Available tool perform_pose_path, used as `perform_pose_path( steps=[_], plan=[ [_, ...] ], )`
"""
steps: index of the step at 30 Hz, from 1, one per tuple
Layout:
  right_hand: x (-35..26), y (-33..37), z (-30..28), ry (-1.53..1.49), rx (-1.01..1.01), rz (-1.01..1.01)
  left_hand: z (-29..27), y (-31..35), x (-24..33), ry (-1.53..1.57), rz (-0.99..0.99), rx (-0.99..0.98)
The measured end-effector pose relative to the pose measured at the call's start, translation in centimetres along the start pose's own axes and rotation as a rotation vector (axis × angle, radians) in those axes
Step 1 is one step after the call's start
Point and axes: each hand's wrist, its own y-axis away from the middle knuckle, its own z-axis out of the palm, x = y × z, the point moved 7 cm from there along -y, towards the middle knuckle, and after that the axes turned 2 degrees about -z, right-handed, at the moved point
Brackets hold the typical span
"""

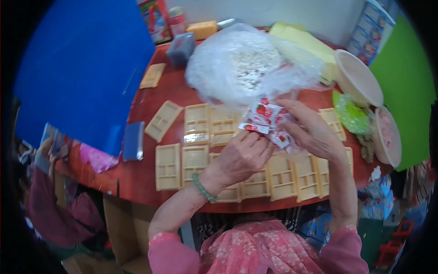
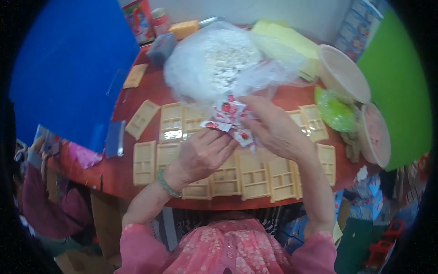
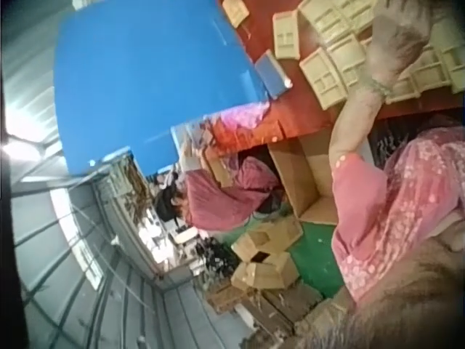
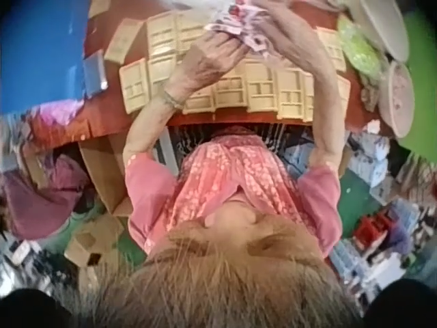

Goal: Assembling toy kits by placing various components like small packages, green stems, and pink petals into partitioned yellow trays.

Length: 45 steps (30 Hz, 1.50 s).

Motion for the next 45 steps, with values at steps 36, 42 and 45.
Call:
perform_pose_path(
  steps=[36, 42, 45],
  plan=[
    [13.6, 22.3, -8.8, 0.060, 0.671, 0.553, -0.4, 23.9, -30.8, -0.368, -0.802, -0.202],
    [18.1, 23.7, -15.0, 0.298, 0.834, 0.666, 1.6, 22.1, -31.1, -0.277, -0.869, -0.255],
    [17.8, 23.0, -17.5, 0.392, 0.911, 0.560, 1.2, 25.5, -33.9, -0.213, -0.813, -0.372]
  ],
)
